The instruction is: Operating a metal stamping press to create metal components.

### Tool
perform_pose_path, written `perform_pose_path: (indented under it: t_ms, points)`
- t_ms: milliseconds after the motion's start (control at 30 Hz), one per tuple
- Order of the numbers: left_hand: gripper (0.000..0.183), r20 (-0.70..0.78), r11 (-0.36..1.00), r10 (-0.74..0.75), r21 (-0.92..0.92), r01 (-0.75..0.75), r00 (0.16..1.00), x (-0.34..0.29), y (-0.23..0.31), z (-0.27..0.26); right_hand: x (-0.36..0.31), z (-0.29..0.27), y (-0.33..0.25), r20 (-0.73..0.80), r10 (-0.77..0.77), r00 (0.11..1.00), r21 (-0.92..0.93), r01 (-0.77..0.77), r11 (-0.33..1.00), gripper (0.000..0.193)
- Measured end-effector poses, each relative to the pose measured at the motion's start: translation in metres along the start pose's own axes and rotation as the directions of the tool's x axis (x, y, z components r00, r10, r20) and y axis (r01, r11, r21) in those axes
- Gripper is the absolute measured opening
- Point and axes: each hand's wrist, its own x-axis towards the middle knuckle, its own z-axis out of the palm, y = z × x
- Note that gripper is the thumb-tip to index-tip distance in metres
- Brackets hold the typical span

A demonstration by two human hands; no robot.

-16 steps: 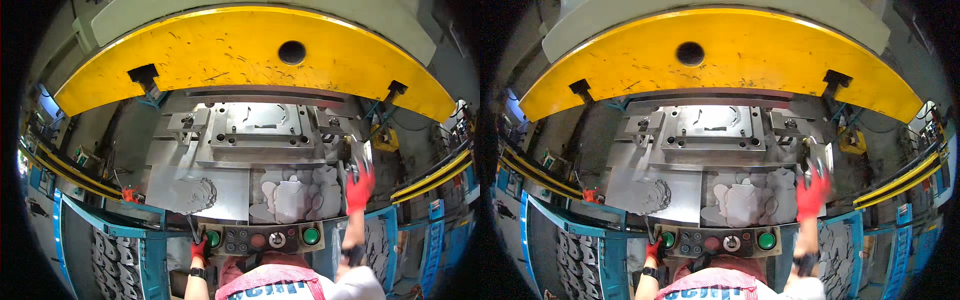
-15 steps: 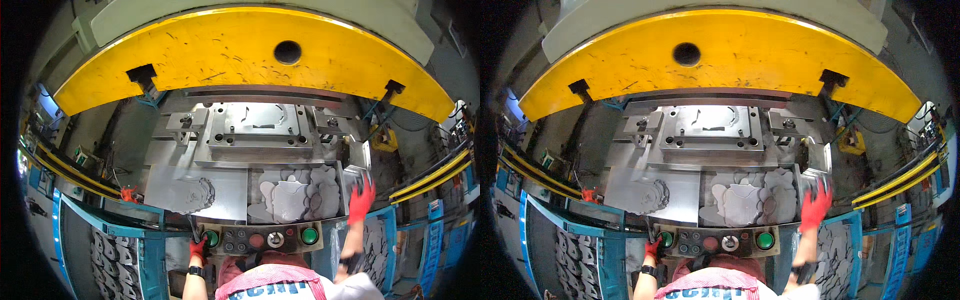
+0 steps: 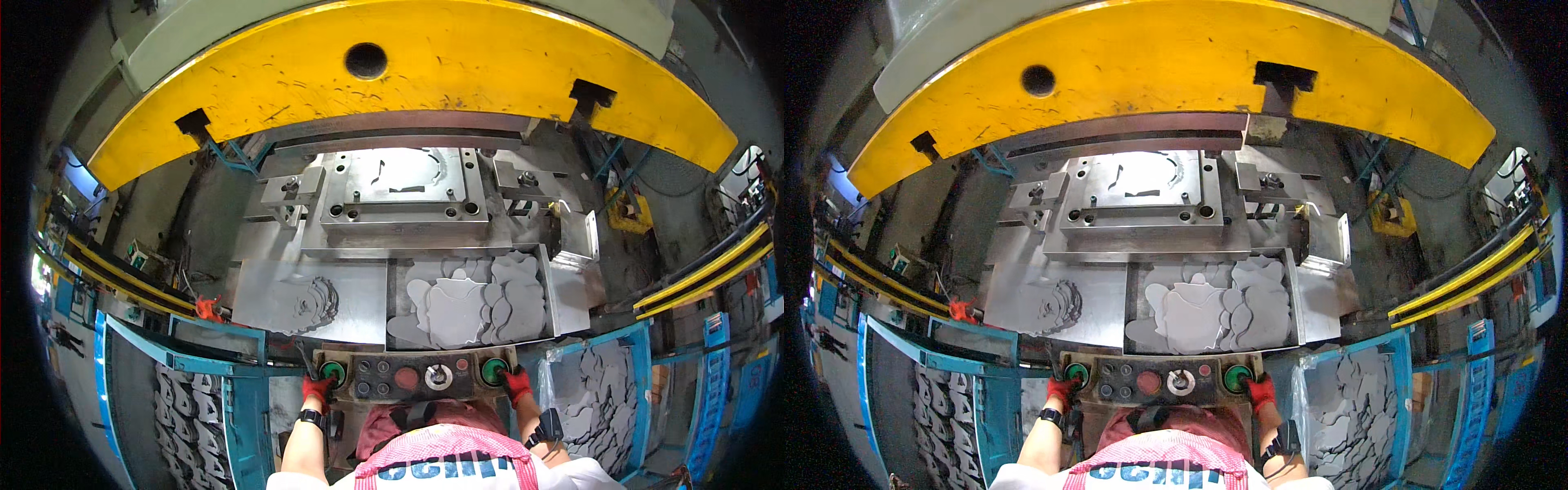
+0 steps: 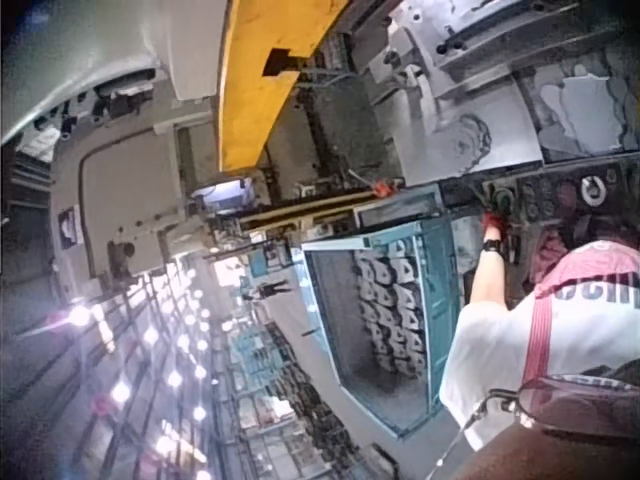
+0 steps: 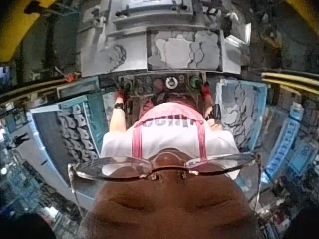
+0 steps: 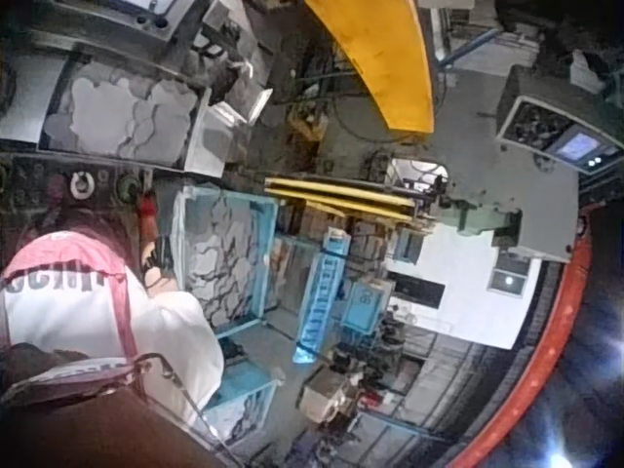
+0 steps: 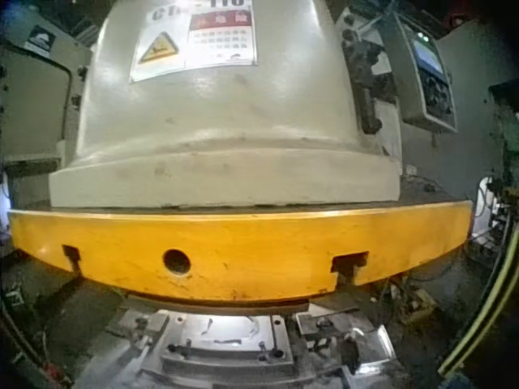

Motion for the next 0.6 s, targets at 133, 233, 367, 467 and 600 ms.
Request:
perform_pose_path:
  t_ms: [133, 233, 367, 467, 600]
  points:
    - [0.076, 0.065, 0.999, -0.020, 0.037, 0.018, 0.998, -0.038, 0.050, 0.005, -0.009, -0.007, -0.014, -0.104, -0.004, 0.995, -0.174, -0.014, 0.985, 0.059]
    - [0.072, 0.113, 0.991, -0.018, -0.128, 0.033, 0.993, -0.043, 0.046, -0.001, -0.013, -0.005, -0.028, -0.003, -0.009, 1.000, -0.013, 0.009, 1.000, 0.064]
    - [0.068, 0.087, 0.987, -0.046, -0.147, 0.058, 0.995, -0.048, 0.053, -0.001, -0.042, -0.014, -0.081, 0.013, 0.050, 0.999, -0.067, -0.049, 0.997, 0.062]
    - [0.066, 0.026, 0.982, 0.162, -0.099, -0.159, 0.986, -0.014, 0.021, 0.001, -0.037, -0.010, -0.067, -0.024, 0.041, 0.999, -0.116, -0.044, 0.992, 0.061]
    - [0.068, 0.035, 0.994, 0.048, -0.099, -0.044, 0.998, -0.013, 0.014, -0.003, -0.024, -0.003, -0.033, -0.015, -0.017, 1.000, 0.080, 0.018, 0.997, 0.066]
